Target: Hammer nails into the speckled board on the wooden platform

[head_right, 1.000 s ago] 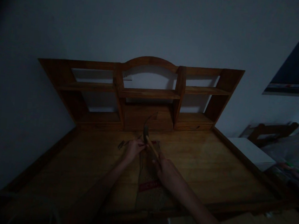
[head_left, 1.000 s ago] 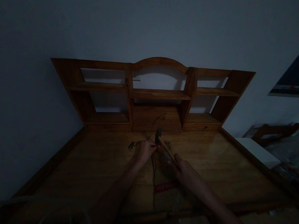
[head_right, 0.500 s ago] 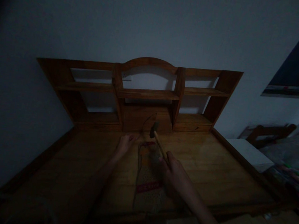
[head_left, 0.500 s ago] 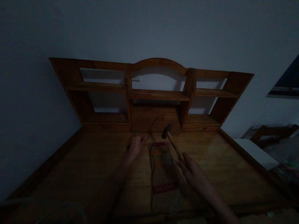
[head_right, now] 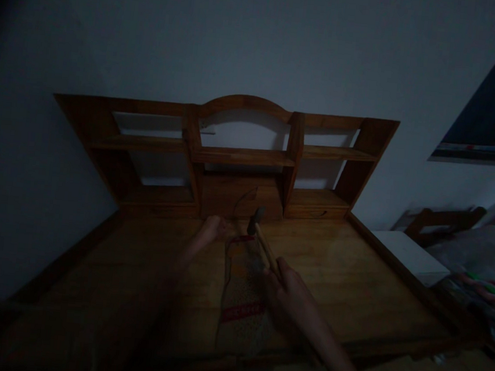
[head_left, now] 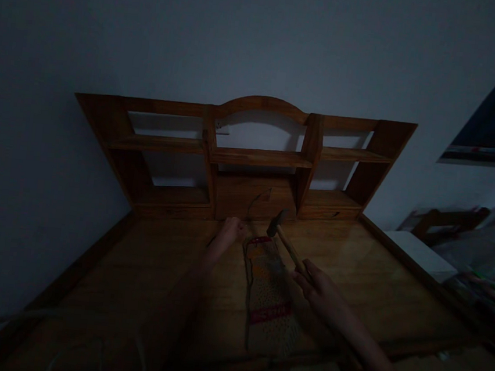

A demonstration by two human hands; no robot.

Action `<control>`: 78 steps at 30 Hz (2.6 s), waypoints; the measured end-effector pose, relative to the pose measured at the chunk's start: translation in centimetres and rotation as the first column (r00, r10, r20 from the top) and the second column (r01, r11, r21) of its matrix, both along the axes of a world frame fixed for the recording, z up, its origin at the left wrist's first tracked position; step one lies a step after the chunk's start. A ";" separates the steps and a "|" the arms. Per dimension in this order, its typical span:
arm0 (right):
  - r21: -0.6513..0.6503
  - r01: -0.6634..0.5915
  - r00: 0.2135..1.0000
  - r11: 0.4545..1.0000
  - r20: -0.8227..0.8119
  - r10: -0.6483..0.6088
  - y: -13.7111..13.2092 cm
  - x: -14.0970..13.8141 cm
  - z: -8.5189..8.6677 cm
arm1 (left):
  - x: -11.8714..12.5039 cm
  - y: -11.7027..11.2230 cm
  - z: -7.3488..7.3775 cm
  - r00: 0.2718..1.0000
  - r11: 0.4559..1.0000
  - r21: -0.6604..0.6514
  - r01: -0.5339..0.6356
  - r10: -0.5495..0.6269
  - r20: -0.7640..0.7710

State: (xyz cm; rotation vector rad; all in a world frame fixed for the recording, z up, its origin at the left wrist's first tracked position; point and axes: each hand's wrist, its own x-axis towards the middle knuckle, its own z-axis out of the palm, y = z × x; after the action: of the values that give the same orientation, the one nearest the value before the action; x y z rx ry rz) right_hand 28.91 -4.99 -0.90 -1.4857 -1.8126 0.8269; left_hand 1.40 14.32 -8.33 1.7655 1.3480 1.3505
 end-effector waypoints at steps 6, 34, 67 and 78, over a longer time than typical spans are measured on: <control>-0.007 0.024 0.999 1.000 0.046 -0.023 0.4 0.3 0.2 | 2.1 -3.0 -0.3 0.983 0.994 -0.096 0.056 -0.037 0.182; -0.001 0.020 1.000 1.000 -0.002 -0.020 0.6 -0.6 1.1 | 2.4 -4.3 -1.2 0.969 0.965 -0.096 0.246 -0.241 0.060; 0.016 -0.160 0.985 0.987 0.070 0.158 1.9 -3.3 1.4 | 2.1 -4.1 -1.8 0.959 0.955 -0.090 0.283 -0.279 0.053; 0.035 -0.156 0.977 0.987 0.156 0.148 2.1 -3.8 0.0 | 1.9 -3.7 -2.4 0.962 0.959 -0.094 0.267 -0.260 0.080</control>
State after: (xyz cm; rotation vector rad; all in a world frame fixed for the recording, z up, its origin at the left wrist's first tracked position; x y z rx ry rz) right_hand 25.15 -2.86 -0.88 -1.4276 -2.0666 0.7540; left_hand 3.30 10.67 -10.68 1.7425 1.0814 1.1618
